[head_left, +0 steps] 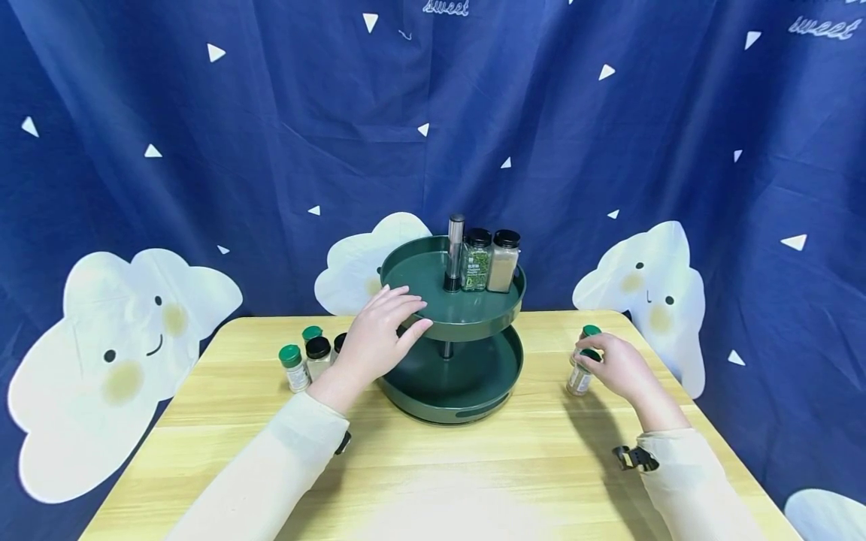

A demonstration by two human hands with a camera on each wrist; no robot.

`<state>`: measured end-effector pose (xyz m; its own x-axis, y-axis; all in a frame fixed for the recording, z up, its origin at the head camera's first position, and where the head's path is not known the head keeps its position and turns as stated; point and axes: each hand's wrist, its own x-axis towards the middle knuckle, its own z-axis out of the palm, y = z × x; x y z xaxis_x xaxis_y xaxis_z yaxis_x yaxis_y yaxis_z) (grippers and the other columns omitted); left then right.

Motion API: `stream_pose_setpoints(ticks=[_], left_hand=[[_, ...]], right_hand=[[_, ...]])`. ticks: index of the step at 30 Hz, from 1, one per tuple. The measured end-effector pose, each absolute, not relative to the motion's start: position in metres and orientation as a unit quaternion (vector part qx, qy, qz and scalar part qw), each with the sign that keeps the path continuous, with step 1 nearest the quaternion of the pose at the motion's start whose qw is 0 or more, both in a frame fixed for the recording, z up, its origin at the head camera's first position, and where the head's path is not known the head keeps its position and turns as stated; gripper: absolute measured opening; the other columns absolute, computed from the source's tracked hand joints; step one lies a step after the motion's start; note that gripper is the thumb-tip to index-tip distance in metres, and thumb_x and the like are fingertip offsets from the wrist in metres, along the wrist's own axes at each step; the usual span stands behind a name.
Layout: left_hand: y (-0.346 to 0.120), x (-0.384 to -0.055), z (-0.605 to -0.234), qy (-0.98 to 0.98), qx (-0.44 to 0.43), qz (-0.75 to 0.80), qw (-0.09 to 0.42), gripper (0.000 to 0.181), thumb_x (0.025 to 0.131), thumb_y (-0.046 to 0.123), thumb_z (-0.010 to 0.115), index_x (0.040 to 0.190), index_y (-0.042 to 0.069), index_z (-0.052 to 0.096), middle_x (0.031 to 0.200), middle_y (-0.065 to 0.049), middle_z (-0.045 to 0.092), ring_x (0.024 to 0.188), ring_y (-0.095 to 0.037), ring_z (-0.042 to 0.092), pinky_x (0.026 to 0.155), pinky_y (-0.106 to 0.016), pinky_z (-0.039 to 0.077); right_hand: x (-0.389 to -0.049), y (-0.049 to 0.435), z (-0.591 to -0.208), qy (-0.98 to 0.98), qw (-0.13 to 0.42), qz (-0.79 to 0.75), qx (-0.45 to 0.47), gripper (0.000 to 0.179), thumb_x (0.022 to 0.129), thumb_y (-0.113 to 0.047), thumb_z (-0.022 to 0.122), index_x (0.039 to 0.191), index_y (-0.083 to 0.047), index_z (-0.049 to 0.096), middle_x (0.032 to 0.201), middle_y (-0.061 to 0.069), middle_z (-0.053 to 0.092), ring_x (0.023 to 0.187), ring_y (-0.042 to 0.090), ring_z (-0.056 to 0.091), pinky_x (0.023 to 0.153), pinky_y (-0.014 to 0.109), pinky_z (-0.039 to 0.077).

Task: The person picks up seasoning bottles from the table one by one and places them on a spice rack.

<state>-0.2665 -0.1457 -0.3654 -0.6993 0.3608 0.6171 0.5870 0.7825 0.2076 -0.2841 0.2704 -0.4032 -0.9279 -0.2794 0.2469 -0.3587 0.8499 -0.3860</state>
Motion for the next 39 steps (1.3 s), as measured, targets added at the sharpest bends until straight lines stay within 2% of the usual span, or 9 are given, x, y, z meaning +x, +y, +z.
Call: stream_pose_setpoints(ticks=[8,26,32,39], left_hand=[[-0.146,-0.267,-0.367,-0.9,-0.262,-0.202,0.283,0.046,0.098,0.046,0.06,0.128,0.013,0.069,0.13,-0.003,0.067,0.138,-0.022,0.048,0.122,-0.04,0.023],[-0.146,-0.267,-0.367,-0.9,-0.263,-0.203,0.283,0.045,0.099,0.045,0.06,0.128,0.012,0.069,0.129,-0.003,0.068,0.137,-0.022,0.048,0.122,-0.04,0.024],[-0.145,-0.267,-0.366,-0.9,-0.265,-0.202,0.281,0.044,0.099,0.045,0.06,0.128,0.012,0.069,0.129,-0.003,0.068,0.137,-0.022,0.049,0.122,-0.042,0.025],[-0.146,-0.267,-0.366,-0.9,-0.264,-0.202,0.281,0.045,0.099,0.045,0.06,0.128,0.012,0.069,0.129,-0.004,0.068,0.137,-0.023,0.048,0.122,-0.043,0.025]], right_hand=[[-0.287,0.272,-0.411,-0.956,0.098,0.224,0.164,0.023,0.091,-0.009,0.071,0.111,0.004,0.071,0.116,0.031,0.064,0.108,0.049,0.061,0.087,0.061,0.051],[-0.289,0.275,-0.416,-0.96,0.092,0.218,0.152,0.026,0.09,-0.009,0.073,0.112,0.004,0.071,0.119,0.032,0.063,0.111,0.053,0.058,0.09,0.064,0.049],[-0.291,0.276,-0.42,-0.961,0.08,0.218,0.147,0.027,0.088,-0.006,0.074,0.112,0.005,0.071,0.118,0.033,0.063,0.109,0.053,0.059,0.087,0.062,0.051],[-0.293,0.278,-0.423,-0.959,0.09,0.223,0.15,0.027,0.086,-0.002,0.074,0.112,0.005,0.071,0.117,0.033,0.063,0.11,0.053,0.058,0.09,0.063,0.05]])
